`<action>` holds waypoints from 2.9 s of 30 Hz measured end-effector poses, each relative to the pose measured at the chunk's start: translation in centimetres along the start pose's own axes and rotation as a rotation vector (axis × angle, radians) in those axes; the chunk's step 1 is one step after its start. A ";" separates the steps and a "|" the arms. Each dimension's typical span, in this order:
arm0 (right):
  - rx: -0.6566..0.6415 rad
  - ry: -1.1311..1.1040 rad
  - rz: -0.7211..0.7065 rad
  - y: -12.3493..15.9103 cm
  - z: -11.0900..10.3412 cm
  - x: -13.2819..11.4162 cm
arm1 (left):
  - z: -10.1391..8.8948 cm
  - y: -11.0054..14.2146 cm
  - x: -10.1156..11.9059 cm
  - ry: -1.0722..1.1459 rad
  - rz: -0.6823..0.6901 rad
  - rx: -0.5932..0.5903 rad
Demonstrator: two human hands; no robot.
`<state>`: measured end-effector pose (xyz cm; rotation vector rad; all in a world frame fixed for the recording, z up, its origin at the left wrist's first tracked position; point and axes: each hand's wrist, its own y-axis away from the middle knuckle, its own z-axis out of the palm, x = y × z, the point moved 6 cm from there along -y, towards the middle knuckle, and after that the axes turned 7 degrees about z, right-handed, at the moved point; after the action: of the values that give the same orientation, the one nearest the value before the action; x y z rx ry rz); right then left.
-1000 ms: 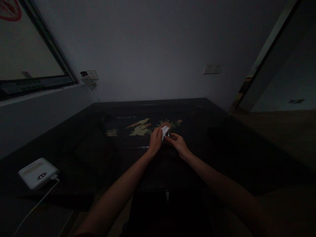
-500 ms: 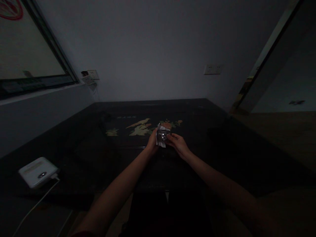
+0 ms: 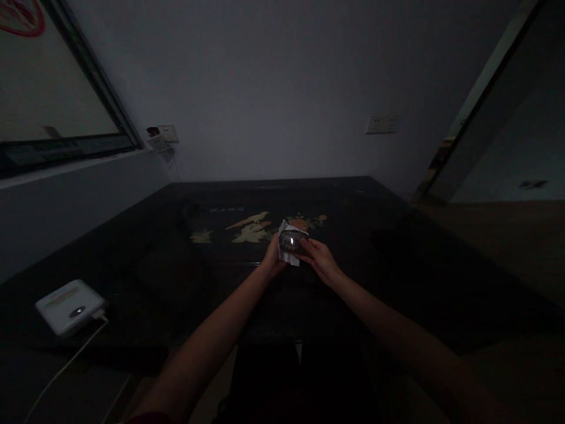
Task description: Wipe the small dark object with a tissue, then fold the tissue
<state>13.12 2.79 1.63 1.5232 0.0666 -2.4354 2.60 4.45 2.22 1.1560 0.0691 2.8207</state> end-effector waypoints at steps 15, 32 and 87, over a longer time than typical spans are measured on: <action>0.085 0.065 0.010 -0.4 -0.6 0.3 | -1.5 0.3 2.4 -0.498 0.434 0.143; 0.130 0.180 -0.019 -0.2 -0.9 0.2 | 0.5 1.5 3.2 -0.697 0.539 -0.008; -0.015 0.220 -0.078 0.0 0.3 -0.3 | -0.8 0.2 -1.0 0.131 -0.090 0.015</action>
<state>13.00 2.77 2.03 1.8079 0.1899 -2.3080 2.78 4.12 0.97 0.9438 0.1483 2.8170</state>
